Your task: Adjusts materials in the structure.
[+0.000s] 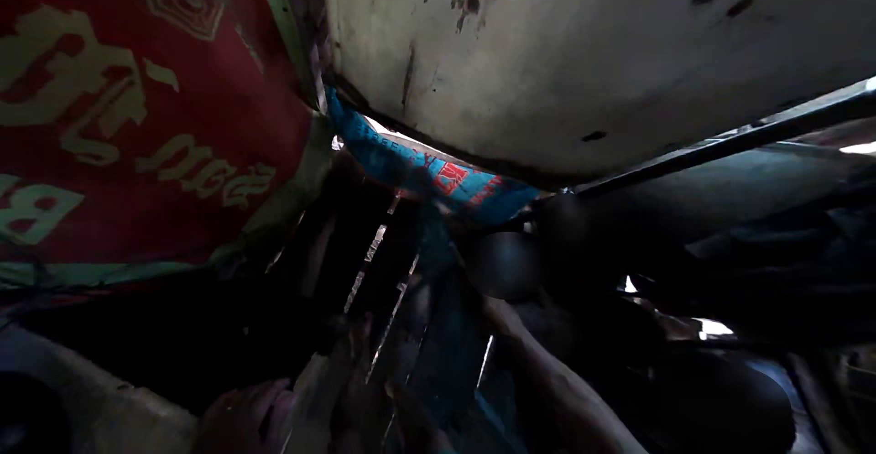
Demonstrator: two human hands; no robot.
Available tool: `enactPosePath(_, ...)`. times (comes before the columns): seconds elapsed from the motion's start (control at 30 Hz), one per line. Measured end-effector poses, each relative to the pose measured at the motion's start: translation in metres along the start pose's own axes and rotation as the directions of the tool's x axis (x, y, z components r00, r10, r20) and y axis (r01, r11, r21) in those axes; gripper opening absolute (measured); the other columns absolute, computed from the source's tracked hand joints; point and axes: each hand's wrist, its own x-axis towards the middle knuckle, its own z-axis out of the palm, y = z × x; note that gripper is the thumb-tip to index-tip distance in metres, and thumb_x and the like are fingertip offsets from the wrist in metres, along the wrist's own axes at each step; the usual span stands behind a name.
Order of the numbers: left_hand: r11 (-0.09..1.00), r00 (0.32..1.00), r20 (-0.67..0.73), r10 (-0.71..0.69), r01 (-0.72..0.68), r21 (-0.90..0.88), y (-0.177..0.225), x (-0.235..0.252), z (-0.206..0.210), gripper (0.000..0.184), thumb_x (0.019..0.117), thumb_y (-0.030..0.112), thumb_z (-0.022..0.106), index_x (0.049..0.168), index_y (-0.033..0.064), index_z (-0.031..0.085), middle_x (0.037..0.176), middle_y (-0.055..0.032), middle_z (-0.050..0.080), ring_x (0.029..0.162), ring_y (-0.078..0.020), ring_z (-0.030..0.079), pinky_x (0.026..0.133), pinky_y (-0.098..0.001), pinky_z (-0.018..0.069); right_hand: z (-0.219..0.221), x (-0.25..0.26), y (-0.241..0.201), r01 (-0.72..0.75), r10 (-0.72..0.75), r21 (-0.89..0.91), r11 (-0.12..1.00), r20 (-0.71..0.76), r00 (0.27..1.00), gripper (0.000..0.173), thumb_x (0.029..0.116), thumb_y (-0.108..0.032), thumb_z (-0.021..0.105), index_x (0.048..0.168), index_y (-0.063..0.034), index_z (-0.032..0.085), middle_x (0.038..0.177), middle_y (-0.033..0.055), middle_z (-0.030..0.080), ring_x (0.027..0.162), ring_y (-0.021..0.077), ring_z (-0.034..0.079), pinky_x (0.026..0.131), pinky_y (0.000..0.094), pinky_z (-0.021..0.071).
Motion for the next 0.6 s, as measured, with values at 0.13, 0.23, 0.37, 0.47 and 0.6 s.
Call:
enactPosePath(0.13,0.998,0.976,-0.210,0.058,-0.064,-0.019,-0.009,-0.005,0.012,0.033,0.1002,0.021,0.055,0.103,-0.0037,0.077,0.101,-0.0226,0.076,0.096,-0.0450,0.072,0.092,-0.0623,0.0516,0.001,-0.063,0.009,0.006,0.009,0.157,0.988,-0.097,0.995,0.084,0.0986,-0.018,0.066,0.165,-0.0142,0.016,0.123,0.0296,0.065,0.109,0.0471,0.066,0.094,0.0604,0.0520)
enactPosePath(0.23,0.997,0.955,-0.287,0.072,-0.081,-0.019,-0.014,-0.005,0.021,0.039,0.1004,0.027,0.052,0.098,-0.0014,0.079,0.096,-0.0197,0.077,0.092,-0.0418,0.074,0.088,-0.0598,0.0539,0.048,-0.140,0.035,0.085,-0.127,0.568,0.819,0.035,0.991,0.092,0.0938,-0.006,0.070,0.164,-0.0033,0.011,0.134,0.0341,0.058,0.109,0.0408,0.066,0.094,0.0539,0.0531)
enactPosePath(0.37,0.996,0.934,-0.347,0.086,-0.085,0.020,-0.017,-0.005,0.026,0.046,0.1016,0.034,0.048,0.094,0.0012,0.079,0.092,-0.0165,0.077,0.087,-0.0377,0.075,0.085,-0.0570,0.0554,0.068,-0.152,0.044,-0.120,-0.114,0.590,0.798,0.344,0.932,0.068,0.0954,-0.003,0.065,0.157,-0.0083,0.037,0.112,0.0182,0.064,0.075,0.0186,0.060,0.066,0.0372,0.0517)
enactPosePath(0.47,0.997,0.935,-0.344,0.079,-0.074,0.028,-0.017,-0.005,0.026,0.047,0.1012,0.035,0.047,0.093,0.0015,0.080,0.091,-0.0156,0.077,0.086,-0.0366,0.075,0.084,-0.0557,0.0560,0.057,-0.080,0.033,0.004,-0.111,0.392,0.920,0.253,0.961,0.046,0.1002,-0.009,0.062,0.145,-0.0062,0.052,0.113,0.0195,0.067,0.090,0.0276,0.066,0.080,0.0460,0.0551)
enactPosePath(0.6,0.996,0.926,-0.367,0.087,-0.080,0.035,-0.021,-0.004,0.031,0.051,0.1020,0.037,0.044,0.091,0.0024,0.080,0.090,-0.0147,0.077,0.085,-0.0348,0.075,0.084,-0.0536,0.0563,0.045,-0.035,0.000,0.017,-0.017,0.331,0.944,-0.005,1.000,0.075,0.0980,-0.006,0.062,0.162,-0.0084,0.023,0.128,0.0328,0.062,0.113,0.0483,0.064,0.097,0.0622,0.0497)
